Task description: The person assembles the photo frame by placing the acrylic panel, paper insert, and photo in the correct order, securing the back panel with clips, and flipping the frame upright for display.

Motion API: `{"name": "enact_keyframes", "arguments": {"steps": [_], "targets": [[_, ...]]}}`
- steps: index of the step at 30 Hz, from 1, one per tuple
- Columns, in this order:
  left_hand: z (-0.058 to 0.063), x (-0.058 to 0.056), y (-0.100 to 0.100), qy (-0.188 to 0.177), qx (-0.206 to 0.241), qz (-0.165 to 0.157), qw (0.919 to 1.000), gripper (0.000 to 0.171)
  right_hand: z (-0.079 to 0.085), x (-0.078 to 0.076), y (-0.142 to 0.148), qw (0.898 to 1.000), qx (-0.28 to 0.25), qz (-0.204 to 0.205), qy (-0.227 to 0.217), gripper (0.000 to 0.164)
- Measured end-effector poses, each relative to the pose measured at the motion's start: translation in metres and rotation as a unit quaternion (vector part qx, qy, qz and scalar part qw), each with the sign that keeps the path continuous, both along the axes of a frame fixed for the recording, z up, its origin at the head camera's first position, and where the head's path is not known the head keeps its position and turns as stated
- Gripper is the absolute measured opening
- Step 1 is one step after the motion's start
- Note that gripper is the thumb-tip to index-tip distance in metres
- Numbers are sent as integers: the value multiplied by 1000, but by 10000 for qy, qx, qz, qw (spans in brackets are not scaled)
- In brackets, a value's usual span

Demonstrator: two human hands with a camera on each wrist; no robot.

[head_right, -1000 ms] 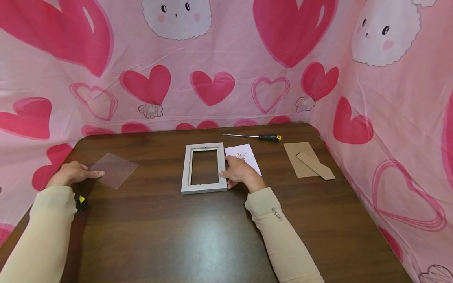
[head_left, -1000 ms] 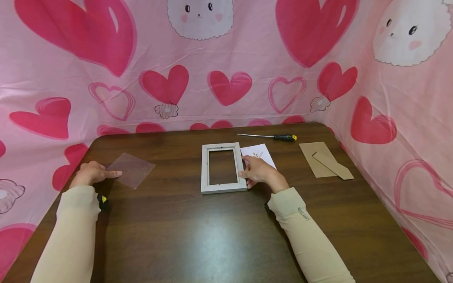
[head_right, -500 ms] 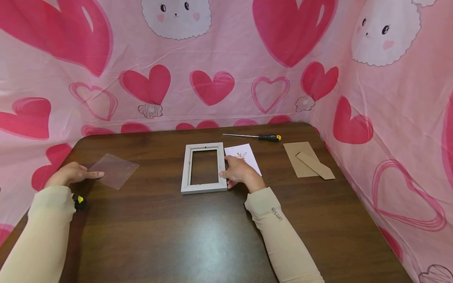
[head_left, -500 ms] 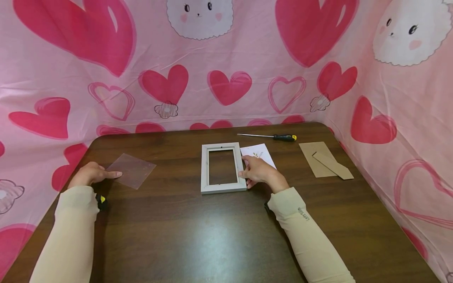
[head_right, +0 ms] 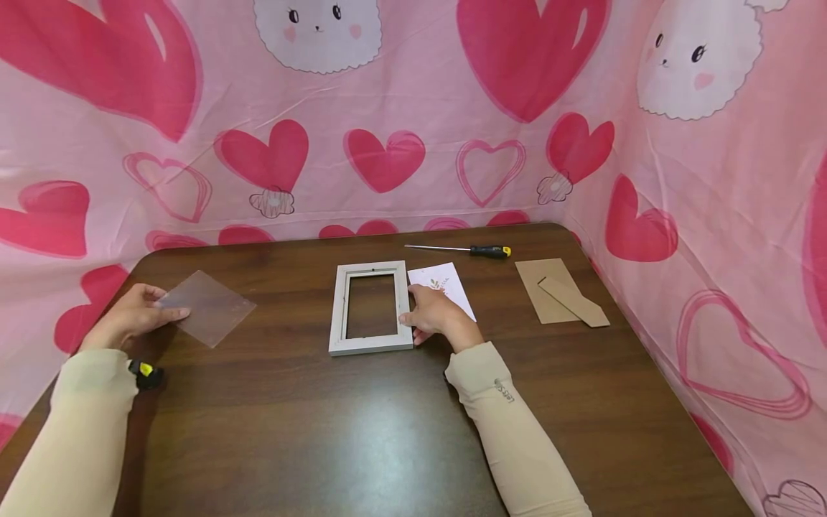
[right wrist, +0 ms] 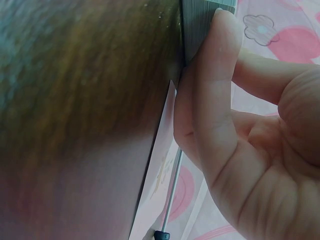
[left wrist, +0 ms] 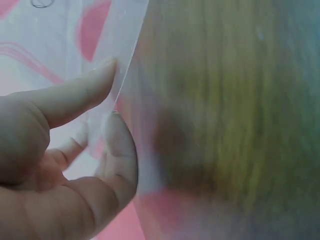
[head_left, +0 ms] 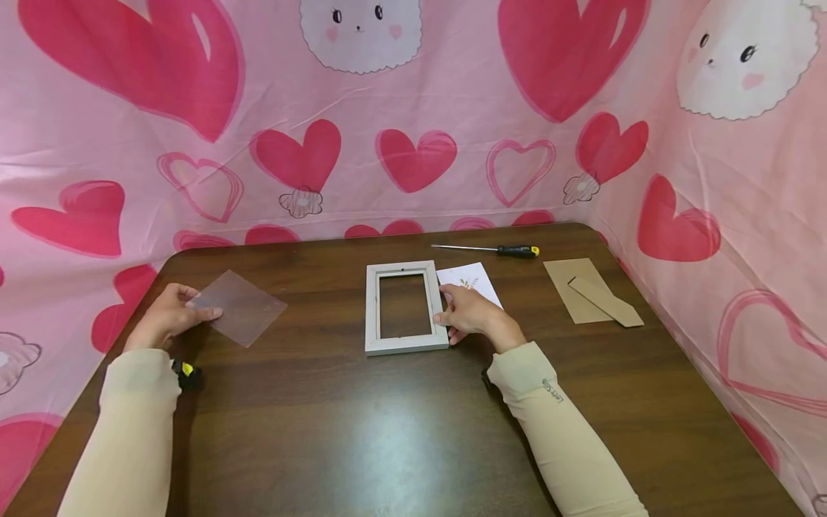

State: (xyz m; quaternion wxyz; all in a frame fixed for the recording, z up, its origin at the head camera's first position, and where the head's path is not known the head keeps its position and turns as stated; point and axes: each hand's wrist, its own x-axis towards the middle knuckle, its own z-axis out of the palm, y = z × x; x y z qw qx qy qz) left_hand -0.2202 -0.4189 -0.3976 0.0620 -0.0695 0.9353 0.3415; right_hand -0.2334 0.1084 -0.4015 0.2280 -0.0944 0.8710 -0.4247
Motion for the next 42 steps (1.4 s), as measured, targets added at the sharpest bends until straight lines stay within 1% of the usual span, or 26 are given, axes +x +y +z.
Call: {"name": "enact_keyframes", "arguments": {"steps": [2,4,6,8,9,13,19,21,24,27,31,34,39,42], "targets": [[-2,0,4,249,551,-14,9982,67,0,0,0,10000,5,5,-4,68],[-2,0,10,437,996,-12,9941,68,0,0,0,10000,18,10,5,68],[0,-1,16,556,1385,-63,9888,68,0,-1,0,10000,27,14,26,69],[4,-1,22,646,1696,-133,9833,66,0,-1,0,10000,46,25,49,69],[6,-1,25,698,1778,-172,9814,64,0,-1,0,10000,53,31,54,69],[14,-1,35,865,1864,-301,9782,59,0,-1,0,10000,21,33,1,69],[27,-2,57,1093,1598,-78,9811,58,0,0,0,10000,-5,10,-58,69],[32,-2,68,1106,1629,-44,9804,59,0,-1,0,10000,-19,12,-51,69],[40,-3,86,1022,1884,-75,9767,60,-1,-1,0,10000,-48,-3,-40,69],[44,-7,107,909,2315,-144,9685,59,-2,-2,0,9999,-101,-31,-57,69],[46,-13,136,805,2747,-318,9576,55,-2,-1,1,9999,-114,-58,-73,69],[47,-18,158,708,2898,-419,9535,53,-2,-1,1,9999,-104,-75,-85,69],[47,-23,188,596,2951,-502,9523,49,-2,-1,0,9998,-139,-70,-97,69],[44,-27,205,615,2954,-615,9514,47,-2,-1,0,9998,-137,-69,-98,69]]}}
